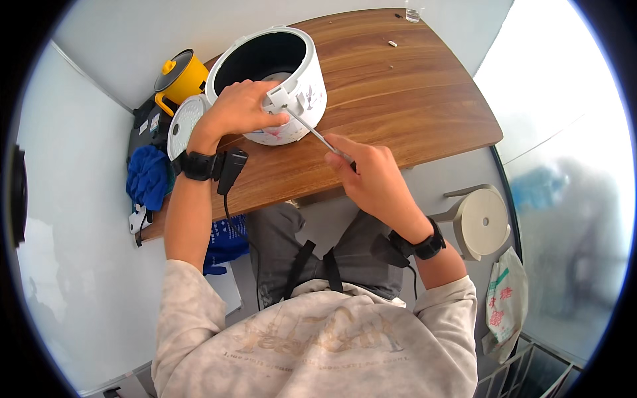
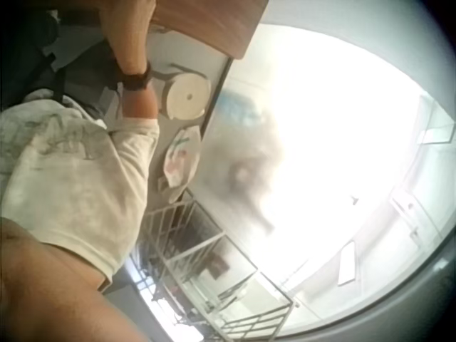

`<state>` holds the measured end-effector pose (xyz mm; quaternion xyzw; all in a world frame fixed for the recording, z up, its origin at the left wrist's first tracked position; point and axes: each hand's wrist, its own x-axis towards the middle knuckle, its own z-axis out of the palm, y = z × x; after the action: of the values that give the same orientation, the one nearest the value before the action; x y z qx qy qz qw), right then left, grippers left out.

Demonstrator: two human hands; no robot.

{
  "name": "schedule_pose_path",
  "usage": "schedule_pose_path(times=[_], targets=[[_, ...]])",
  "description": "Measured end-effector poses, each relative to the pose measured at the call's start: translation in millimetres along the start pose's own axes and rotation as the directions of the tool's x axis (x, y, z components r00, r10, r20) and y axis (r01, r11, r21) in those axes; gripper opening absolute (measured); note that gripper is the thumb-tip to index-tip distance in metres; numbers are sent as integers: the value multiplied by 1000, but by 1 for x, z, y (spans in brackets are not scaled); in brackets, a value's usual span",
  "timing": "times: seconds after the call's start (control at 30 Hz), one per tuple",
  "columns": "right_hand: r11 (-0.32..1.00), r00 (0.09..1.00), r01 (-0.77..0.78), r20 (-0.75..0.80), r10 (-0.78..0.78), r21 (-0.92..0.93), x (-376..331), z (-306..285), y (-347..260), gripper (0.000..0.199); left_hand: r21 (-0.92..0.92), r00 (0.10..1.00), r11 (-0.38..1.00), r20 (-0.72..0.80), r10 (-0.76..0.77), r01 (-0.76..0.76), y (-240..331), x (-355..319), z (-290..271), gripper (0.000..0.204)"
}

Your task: The person uses a screwdriver to remove screws from a white rice cooker and its lid, then wipes the table with a blue cloth. They continue to unscrew and remove small plastic components from the lid, placing them on the table.

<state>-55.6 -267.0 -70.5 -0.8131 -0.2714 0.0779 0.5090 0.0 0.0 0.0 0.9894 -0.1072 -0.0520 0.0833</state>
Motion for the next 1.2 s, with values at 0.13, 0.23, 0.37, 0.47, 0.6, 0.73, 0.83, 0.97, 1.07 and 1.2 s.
schedule_pose_path(times=[0.13, 0.23, 0.37, 0.47, 0.6, 0.73, 0.83, 0.97, 1.07, 1.2], targets=[[711, 956, -286, 244, 164, 642, -9, 29, -14, 40, 46, 999, 998, -22, 39, -38, -5, -2, 5, 56], [269, 944, -323, 328, 28, 907, -9, 54, -10, 44, 42, 999, 999, -15, 28, -27, -2, -2, 0, 56], [-133, 940, -338, 327, -97, 932, -13, 71, -5, 47, 36, 1000, 999, 29, -2, 1, -2, -2, 0, 56], [-119, 942, -335, 328, -77, 935, -13, 69, -2, 45, 54, 1000, 999, 13, 5, -6, -5, 0, 2, 57], [314, 960, -277, 271, 62, 908, -21, 51, 8, 44, 82, 998, 996, -54, 37, -32, -6, -1, 6, 54], [979, 974, 68, -224, -24, 192, -23, 40, 10, 31, 94, 1000, 996, 6, 4, -4, -5, 2, 3, 57], [964, 890, 132, -400, -218, -231, -16, 37, 12, 23, 88, 1000, 996, 13, -3, 2, -5, 2, 3, 59], [1000, 961, 22, -276, -19, 8, -17, 23, 7, 21, 89, 1000, 996, 11, -7, 6, -2, 1, 1, 58], [983, 978, -16, -202, 54, 184, -17, 25, 9, 19, 78, 1000, 997, 18, -10, 9, 0, 0, 0, 58], [993, 962, 119, -245, -120, -21, -16, 30, 9, 21, 61, 1000, 998, -20, 15, -14, -4, 1, 3, 56]])
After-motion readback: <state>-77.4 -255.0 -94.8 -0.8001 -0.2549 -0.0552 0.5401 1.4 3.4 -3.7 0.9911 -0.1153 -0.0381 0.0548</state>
